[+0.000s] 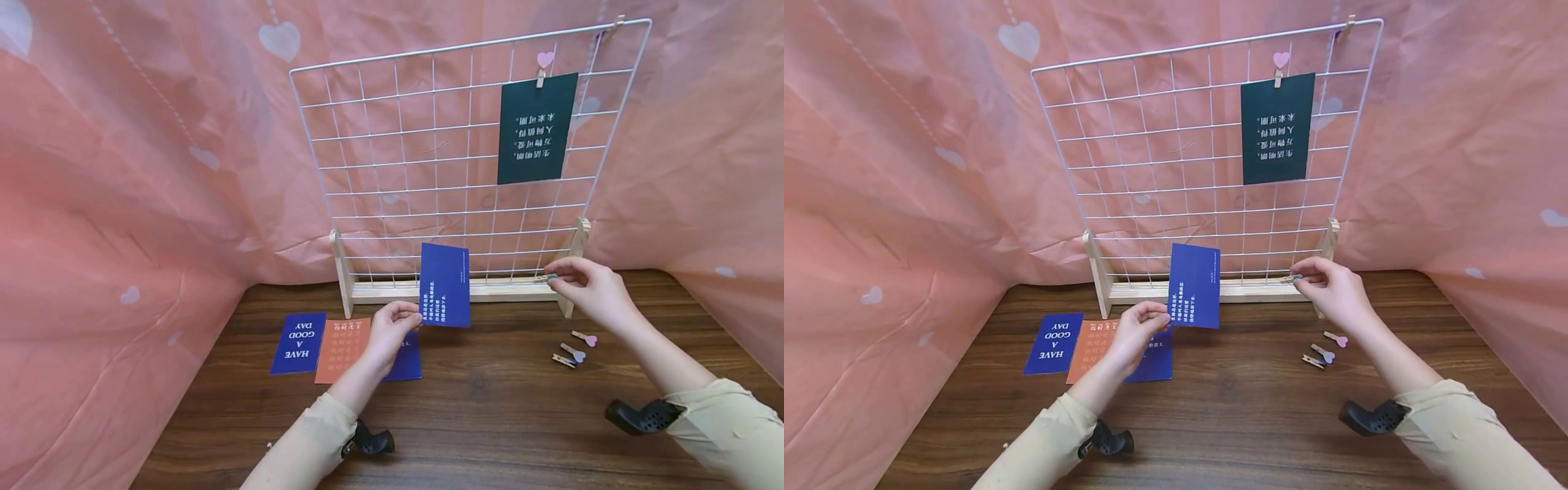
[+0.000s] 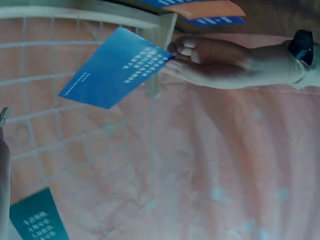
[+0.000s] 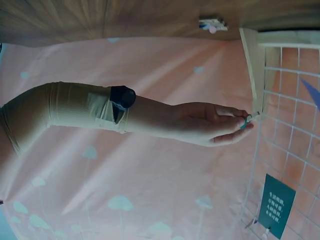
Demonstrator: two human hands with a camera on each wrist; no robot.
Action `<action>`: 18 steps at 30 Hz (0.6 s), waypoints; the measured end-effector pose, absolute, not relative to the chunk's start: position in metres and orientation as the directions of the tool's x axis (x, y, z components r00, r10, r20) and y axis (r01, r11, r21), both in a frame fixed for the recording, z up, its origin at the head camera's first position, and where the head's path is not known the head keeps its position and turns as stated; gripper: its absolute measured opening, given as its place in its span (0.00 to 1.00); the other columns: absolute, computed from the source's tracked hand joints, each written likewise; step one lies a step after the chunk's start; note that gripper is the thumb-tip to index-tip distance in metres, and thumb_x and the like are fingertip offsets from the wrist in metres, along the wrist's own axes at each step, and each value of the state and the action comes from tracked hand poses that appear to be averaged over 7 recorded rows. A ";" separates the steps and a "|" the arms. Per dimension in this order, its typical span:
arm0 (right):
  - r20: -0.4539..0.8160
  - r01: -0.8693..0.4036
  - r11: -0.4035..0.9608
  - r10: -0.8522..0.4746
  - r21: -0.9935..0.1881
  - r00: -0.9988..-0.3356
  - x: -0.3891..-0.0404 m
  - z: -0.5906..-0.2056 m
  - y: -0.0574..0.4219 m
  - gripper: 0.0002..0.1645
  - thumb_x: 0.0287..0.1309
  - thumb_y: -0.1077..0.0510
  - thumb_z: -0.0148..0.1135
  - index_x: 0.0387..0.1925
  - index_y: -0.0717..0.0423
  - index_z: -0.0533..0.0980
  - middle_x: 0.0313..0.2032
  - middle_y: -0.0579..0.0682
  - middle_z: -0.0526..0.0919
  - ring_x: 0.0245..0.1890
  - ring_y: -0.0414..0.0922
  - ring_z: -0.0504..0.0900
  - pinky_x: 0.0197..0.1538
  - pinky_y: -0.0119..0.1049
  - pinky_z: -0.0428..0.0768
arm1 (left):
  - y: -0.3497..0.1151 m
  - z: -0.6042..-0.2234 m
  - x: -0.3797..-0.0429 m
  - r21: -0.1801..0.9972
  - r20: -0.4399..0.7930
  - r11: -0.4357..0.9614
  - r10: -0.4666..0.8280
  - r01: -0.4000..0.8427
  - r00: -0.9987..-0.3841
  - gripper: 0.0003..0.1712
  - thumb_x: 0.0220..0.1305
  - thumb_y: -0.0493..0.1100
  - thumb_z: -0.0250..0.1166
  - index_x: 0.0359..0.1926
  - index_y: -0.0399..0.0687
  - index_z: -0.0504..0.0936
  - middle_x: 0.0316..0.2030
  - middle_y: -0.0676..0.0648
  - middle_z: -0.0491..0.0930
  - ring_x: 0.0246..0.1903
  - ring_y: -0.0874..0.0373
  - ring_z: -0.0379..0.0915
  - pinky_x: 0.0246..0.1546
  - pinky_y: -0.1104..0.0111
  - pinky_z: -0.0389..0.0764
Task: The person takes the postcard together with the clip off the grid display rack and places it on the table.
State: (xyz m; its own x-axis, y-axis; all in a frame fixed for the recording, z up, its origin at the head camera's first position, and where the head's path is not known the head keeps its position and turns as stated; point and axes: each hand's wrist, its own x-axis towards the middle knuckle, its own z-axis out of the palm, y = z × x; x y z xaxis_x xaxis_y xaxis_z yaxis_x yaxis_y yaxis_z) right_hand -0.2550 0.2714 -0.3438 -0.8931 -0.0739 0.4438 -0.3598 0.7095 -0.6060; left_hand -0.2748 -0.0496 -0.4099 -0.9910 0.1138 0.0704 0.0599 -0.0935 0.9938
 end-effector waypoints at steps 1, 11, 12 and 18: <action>0.446 -0.363 0.715 -0.080 -0.597 -0.892 -0.255 -0.348 0.274 0.10 0.54 0.58 0.62 0.39 0.55 0.79 0.32 0.53 0.83 0.27 0.24 0.74 0.28 0.20 0.70 | -0.049 -0.410 -0.273 0.995 0.058 -0.086 0.118 0.048 -0.991 0.11 0.53 0.28 0.60 0.40 0.27 0.75 0.28 0.45 0.78 0.27 0.61 0.74 0.39 0.62 0.78; 0.391 -0.303 0.774 -0.078 -0.556 -0.917 -0.256 -0.378 0.293 0.08 0.53 0.57 0.62 0.37 0.52 0.81 0.25 0.48 0.83 0.24 0.27 0.73 0.27 0.27 0.67 | -0.048 -0.425 -0.270 0.999 -0.005 0.046 0.132 0.001 -0.991 0.11 0.54 0.29 0.59 0.40 0.30 0.76 0.30 0.42 0.78 0.29 0.57 0.74 0.36 0.68 0.77; 0.390 -0.303 0.779 -0.081 -0.549 -0.917 -0.256 -0.380 0.295 0.08 0.53 0.57 0.62 0.36 0.52 0.81 0.25 0.48 0.83 0.24 0.28 0.73 0.27 0.28 0.67 | -0.048 -0.427 -0.271 0.998 -0.004 0.060 0.129 0.004 -0.992 0.10 0.54 0.30 0.59 0.40 0.31 0.76 0.30 0.42 0.78 0.30 0.56 0.75 0.36 0.68 0.78; 0.354 -0.282 0.785 -0.086 -0.552 -0.931 -0.256 -0.392 0.304 0.08 0.53 0.59 0.61 0.36 0.54 0.81 0.25 0.49 0.83 0.19 0.32 0.72 0.21 0.31 0.65 | -0.048 -0.433 -0.270 0.991 -0.020 0.131 0.111 -0.005 -0.994 0.09 0.54 0.31 0.60 0.38 0.34 0.77 0.28 0.45 0.79 0.31 0.52 0.76 0.36 0.68 0.78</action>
State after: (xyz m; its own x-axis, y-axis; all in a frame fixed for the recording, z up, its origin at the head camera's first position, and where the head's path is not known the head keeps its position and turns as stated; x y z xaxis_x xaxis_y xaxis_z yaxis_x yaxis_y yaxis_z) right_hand -0.2556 0.3038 -0.3915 -0.9314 -0.0857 0.3537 -0.2819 0.7845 -0.5523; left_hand -0.2703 -0.0475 -0.4331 -0.9936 0.1110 -0.0200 -0.0054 0.1309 0.9914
